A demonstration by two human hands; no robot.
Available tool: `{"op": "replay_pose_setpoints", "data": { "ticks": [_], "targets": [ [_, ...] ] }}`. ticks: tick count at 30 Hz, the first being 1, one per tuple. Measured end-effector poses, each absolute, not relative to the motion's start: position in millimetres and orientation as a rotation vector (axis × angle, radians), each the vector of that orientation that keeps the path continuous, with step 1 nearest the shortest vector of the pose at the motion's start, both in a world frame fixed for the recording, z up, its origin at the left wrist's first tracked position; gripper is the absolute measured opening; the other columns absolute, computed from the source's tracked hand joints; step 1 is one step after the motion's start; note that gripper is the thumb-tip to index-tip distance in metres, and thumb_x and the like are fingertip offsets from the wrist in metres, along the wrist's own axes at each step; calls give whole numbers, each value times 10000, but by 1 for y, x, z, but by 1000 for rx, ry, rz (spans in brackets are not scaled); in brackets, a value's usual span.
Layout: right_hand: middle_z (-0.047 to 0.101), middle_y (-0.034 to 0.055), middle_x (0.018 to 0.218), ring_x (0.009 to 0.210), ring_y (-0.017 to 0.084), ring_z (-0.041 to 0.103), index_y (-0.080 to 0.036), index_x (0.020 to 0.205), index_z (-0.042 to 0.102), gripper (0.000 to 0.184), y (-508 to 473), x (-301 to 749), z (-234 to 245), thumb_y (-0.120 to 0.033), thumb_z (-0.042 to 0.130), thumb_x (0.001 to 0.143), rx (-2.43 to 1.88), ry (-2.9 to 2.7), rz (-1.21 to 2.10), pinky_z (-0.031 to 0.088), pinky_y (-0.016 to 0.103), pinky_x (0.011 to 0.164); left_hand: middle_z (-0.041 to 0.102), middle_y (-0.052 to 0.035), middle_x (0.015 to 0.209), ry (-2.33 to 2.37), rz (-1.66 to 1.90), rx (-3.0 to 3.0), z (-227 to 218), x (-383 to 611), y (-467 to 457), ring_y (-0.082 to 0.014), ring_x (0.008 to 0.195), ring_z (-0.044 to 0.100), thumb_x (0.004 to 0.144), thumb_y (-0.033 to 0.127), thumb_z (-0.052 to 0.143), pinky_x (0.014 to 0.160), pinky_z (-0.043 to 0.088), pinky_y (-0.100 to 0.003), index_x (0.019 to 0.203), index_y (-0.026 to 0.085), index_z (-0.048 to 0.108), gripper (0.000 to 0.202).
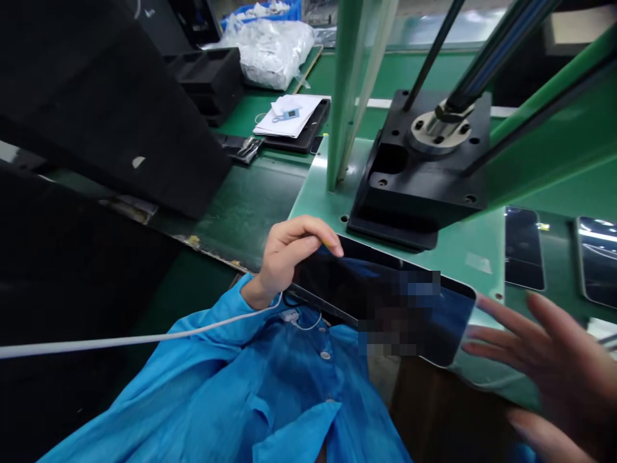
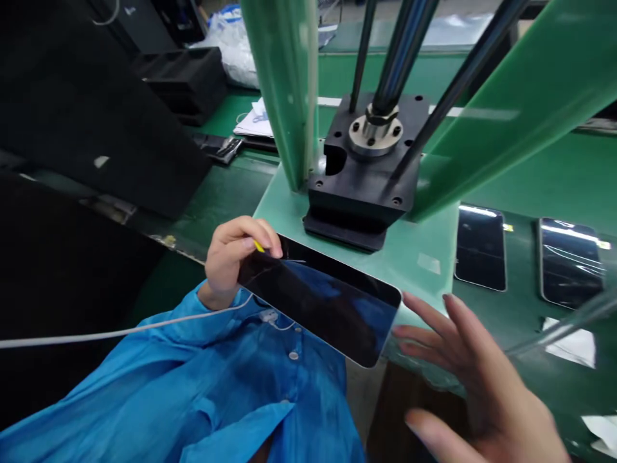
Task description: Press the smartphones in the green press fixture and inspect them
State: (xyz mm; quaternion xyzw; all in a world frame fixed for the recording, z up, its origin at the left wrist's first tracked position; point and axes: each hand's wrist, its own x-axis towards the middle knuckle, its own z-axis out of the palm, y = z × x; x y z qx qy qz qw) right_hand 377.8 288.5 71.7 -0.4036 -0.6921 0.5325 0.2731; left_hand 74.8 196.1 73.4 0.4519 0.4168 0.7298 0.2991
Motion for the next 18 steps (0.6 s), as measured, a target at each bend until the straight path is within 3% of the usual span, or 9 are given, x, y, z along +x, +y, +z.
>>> {"op": "replay_pose_setpoints", "data": {
  "ticks": [2,5,7,13,18],
  "targets": [
    [649,68,1218,931,432,663,-514,1378,551,775,283,356,79,-578,848,665,-922,-1931,1538,613,576,714,721,-31,791,1165,1951,1223,79,77,194,-159,761,677,928,231,570,756,537,-287,927,198,740,173],
    [715,53,862,678,333,694,-437,1107,731,340,284,327,90,-479,809,779,-720,-1890,1797,625,401,562,717,-12,808,1278,1954,1242,89,79,194,-146,780,678,957,221,565,802,541,-295,979,208,733,170],
    [706,57,798,604,261,673,-365,987,745,126,285,314,95,-435,719,886,-738,-1802,1870,603,314,542,716,-6,815,1317,1946,1240,93,79,194,-144,797,679,962,219,567,827,541,-300,1003,205,729,167],
    [670,76,697,573,209,625,-271,868,737,173,283,298,98,-409,660,937,-844,-1635,1944,569,261,565,731,11,848,1326,1908,1242,96,74,194,-155,849,705,968,201,562,861,558,-327,1076,221,707,182],
    [677,80,718,599,202,624,-265,933,751,169,282,293,96,-363,618,972,-798,-1618,1968,566,267,600,732,6,931,1299,1906,1234,98,67,192,-181,924,716,956,214,565,862,572,-338,1085,232,705,191]
  ]
}}
